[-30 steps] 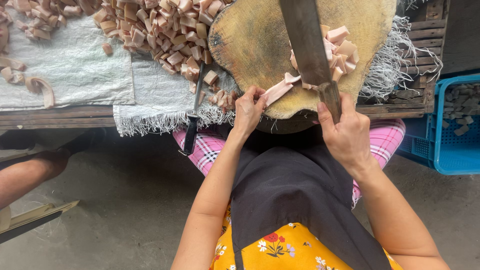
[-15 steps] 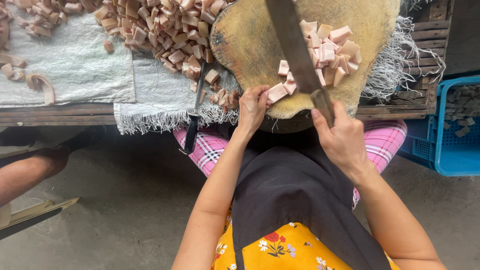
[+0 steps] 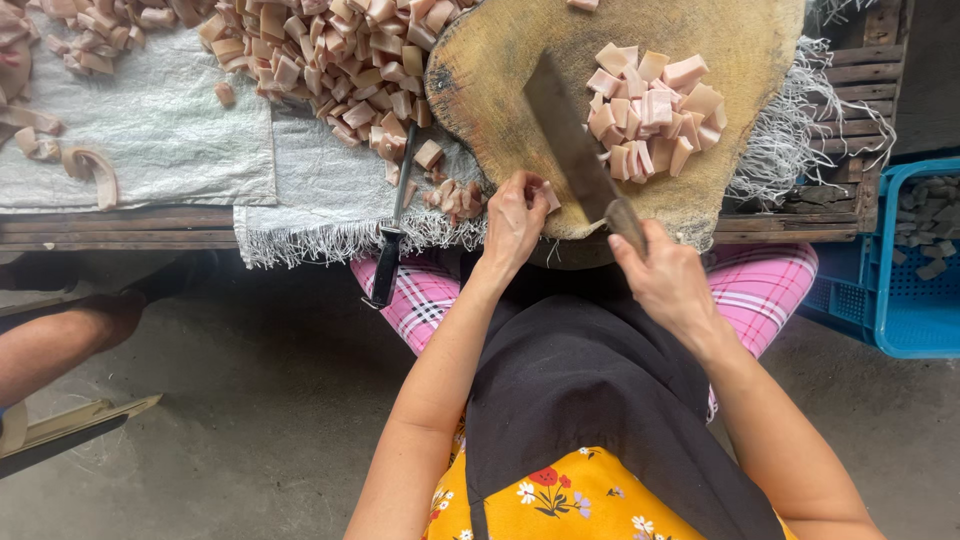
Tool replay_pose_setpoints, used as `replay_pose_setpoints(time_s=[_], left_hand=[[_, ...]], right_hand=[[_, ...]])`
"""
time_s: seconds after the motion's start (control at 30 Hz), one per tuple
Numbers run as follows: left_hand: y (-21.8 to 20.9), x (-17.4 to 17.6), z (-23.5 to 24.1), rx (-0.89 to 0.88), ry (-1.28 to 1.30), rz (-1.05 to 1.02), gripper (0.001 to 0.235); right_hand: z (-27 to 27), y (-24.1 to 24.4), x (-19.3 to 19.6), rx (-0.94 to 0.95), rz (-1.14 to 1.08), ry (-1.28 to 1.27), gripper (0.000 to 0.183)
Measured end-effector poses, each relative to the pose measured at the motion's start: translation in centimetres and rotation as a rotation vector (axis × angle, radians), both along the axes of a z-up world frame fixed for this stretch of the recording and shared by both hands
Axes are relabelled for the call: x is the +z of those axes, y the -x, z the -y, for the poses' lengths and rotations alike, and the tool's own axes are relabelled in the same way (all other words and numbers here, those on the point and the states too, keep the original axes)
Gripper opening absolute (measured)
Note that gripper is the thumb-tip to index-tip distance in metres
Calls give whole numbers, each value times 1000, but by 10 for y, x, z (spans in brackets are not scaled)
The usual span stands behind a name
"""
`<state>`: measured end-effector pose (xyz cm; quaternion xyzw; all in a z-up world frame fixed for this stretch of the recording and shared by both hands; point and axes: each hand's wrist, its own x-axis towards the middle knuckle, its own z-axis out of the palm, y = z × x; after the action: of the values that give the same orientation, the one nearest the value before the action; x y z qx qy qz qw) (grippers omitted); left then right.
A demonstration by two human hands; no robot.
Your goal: The person sits on the floor and uses a large cleaver to chop strips of pork skin into small cubes on a wooden cutting board. They repeatedly pick up strips, slice them, and push the cut pieces aside.
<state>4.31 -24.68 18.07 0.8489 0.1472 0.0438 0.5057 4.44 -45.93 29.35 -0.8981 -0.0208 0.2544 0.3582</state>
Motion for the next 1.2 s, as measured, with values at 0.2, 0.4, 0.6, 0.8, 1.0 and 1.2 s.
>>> replay_pose_setpoints(time_s=[0.2,0.4,0.6,0.8,1.0,1.2], left_hand=[[-2,-14,17,121,137,84,25],[-25,-48,98,-9,-427,211,81],[-67,-66,139,13,-666,257,86],[-113,-78,81,155,-936,282,72],[-172,-89,-51,348,-964,244,65],[-224,-120,-231,468,-1082,183,50]], right_hand=[[48,-5,7,-226,281,54,38],[81,-21,-31,-267,360,332,40],[51,-29,-49,-217,209,260,44],[-7,-63,-61,-159,213,119,39],[-113,-106,-63,-52,96,-20,39],[-181,-138,-39,78,78,-135,37]])
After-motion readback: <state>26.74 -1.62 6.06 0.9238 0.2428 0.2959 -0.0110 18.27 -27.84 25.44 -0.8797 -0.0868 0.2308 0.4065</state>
